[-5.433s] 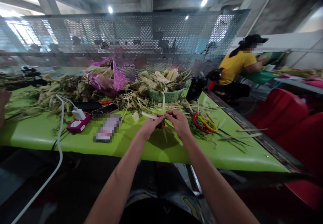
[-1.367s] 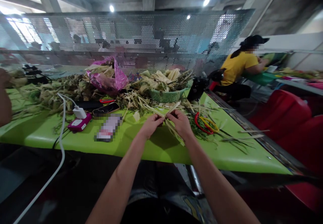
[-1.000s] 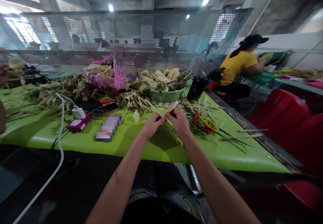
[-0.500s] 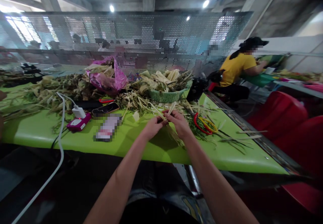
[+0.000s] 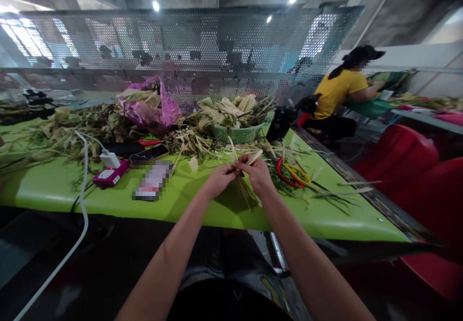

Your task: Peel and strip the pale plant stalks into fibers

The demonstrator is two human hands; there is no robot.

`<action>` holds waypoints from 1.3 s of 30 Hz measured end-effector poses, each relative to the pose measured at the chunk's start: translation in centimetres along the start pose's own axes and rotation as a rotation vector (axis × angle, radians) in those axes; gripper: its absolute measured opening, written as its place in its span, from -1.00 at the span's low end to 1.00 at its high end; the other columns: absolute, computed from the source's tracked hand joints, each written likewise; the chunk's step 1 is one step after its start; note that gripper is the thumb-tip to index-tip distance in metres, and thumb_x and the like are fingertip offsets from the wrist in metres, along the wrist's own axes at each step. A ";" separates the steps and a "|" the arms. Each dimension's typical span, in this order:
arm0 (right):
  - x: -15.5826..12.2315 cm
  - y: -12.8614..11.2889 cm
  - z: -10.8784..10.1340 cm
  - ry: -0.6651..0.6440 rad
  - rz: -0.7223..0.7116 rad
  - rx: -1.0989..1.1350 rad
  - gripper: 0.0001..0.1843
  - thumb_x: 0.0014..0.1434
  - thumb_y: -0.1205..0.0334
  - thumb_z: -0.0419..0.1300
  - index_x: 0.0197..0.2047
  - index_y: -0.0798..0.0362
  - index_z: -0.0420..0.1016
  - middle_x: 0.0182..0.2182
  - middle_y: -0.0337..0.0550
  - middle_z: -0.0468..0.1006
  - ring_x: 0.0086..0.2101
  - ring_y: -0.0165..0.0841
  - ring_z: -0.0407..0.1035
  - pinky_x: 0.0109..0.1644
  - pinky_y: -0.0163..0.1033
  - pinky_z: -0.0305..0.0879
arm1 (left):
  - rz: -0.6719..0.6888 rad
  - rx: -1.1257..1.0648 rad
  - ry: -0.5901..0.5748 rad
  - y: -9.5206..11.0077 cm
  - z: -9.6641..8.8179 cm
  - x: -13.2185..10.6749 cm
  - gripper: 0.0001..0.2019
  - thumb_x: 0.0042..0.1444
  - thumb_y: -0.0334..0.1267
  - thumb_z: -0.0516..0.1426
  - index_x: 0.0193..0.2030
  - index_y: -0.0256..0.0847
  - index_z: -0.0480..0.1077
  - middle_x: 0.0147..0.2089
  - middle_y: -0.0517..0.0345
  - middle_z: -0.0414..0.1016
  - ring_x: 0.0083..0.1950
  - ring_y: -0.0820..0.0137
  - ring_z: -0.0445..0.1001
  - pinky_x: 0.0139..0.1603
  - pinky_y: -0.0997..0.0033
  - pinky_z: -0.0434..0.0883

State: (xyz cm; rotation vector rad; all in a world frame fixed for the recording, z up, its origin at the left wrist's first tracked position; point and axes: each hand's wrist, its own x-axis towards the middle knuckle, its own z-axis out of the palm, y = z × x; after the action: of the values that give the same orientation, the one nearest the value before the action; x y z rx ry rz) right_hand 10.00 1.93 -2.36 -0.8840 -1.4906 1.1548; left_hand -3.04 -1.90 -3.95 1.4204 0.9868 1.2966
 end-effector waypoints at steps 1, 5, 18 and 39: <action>0.0 0.0 0.0 -0.007 0.002 -0.005 -0.61 -0.11 -0.08 0.30 -0.38 0.06 0.40 -0.53 -0.23 0.44 -0.50 -0.39 0.32 -0.39 -0.25 0.24 | -0.022 -0.031 0.029 0.0 -0.1 0.0 -0.83 -0.05 -0.17 0.21 -0.42 -0.24 0.50 -0.46 0.17 0.45 -0.37 0.42 0.31 -0.28 0.46 0.25; -0.1 -0.2 -0.2 -0.056 0.017 -0.035 -0.58 -0.05 -0.08 0.28 -0.25 0.07 0.43 -0.39 -0.17 0.52 -0.41 -0.37 0.37 -0.34 -0.28 0.26 | -0.125 -0.186 0.216 0.0 -0.8 0.0 -0.77 -0.05 -0.10 0.21 -0.42 -0.26 0.46 -0.55 0.25 0.30 -0.53 0.55 0.17 -0.49 0.54 0.13; -0.1 0.6 -0.5 -0.116 -0.061 -0.238 -0.67 0.00 -0.06 0.25 -0.43 0.07 0.44 -0.57 -0.27 0.41 -0.52 -0.41 0.25 -0.41 -0.30 0.17 | -0.088 -0.264 0.282 -0.3 -1.7 0.2 -0.74 -0.06 -0.09 0.23 -0.36 -0.29 0.52 -0.60 0.28 0.22 -0.59 0.61 0.12 -0.57 0.56 0.07; -1.8 -0.5 1.1 -0.331 -0.590 -0.638 -0.72 0.10 0.39 0.17 -0.13 -0.08 0.53 -0.15 -0.14 0.53 -0.10 -0.24 0.35 0.00 -0.12 0.21 | -0.197 -0.653 0.342 -0.5 -2.0 0.4 -0.78 -0.17 -0.27 0.31 -0.36 -0.33 0.50 -0.45 0.11 0.52 -0.43 0.48 0.45 -0.39 0.50 0.38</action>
State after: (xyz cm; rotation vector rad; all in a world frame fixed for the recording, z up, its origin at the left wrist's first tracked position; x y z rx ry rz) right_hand 9.29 -0.12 -2.40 -0.5908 -2.2617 0.3898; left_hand -4.91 -1.19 -4.35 0.6040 0.7854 1.5531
